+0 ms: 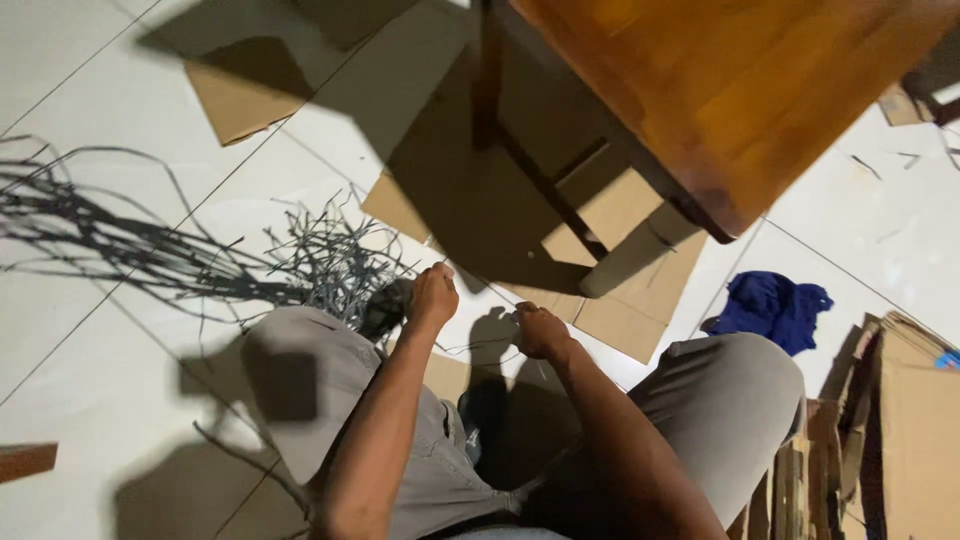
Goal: Wrapping the legs of a wooden chair with cardboard for protection during shipping or storage.
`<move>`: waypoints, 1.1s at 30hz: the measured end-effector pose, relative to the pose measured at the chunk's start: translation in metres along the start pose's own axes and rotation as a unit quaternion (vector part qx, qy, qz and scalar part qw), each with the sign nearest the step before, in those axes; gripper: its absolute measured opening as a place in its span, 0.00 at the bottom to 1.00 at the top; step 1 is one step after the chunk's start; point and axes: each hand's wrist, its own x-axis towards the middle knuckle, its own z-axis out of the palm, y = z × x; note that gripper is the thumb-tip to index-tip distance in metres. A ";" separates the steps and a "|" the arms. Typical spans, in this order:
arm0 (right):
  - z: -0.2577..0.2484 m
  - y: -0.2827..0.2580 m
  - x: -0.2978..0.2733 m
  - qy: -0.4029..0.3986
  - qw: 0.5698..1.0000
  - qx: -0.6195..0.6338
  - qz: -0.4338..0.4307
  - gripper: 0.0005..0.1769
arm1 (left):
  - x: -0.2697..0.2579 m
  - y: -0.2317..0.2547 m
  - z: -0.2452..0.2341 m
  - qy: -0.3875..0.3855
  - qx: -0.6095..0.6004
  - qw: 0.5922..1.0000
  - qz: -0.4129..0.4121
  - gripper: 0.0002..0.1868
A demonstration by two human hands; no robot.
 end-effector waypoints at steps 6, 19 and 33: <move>-0.001 -0.064 -0.006 -0.099 0.992 -0.069 0.027 0.29 | -0.026 -0.010 -0.036 0.026 -0.034 0.999 -0.022 0.12; -0.020 -0.105 -0.035 -0.140 0.979 -0.141 0.046 0.23 | -0.018 -0.009 -0.031 0.070 -0.021 0.997 -0.029 0.14; 0.024 -0.021 -0.004 -0.048 0.997 -0.021 -0.055 0.24 | -0.005 -0.015 -0.008 -0.021 0.051 0.997 -0.053 0.18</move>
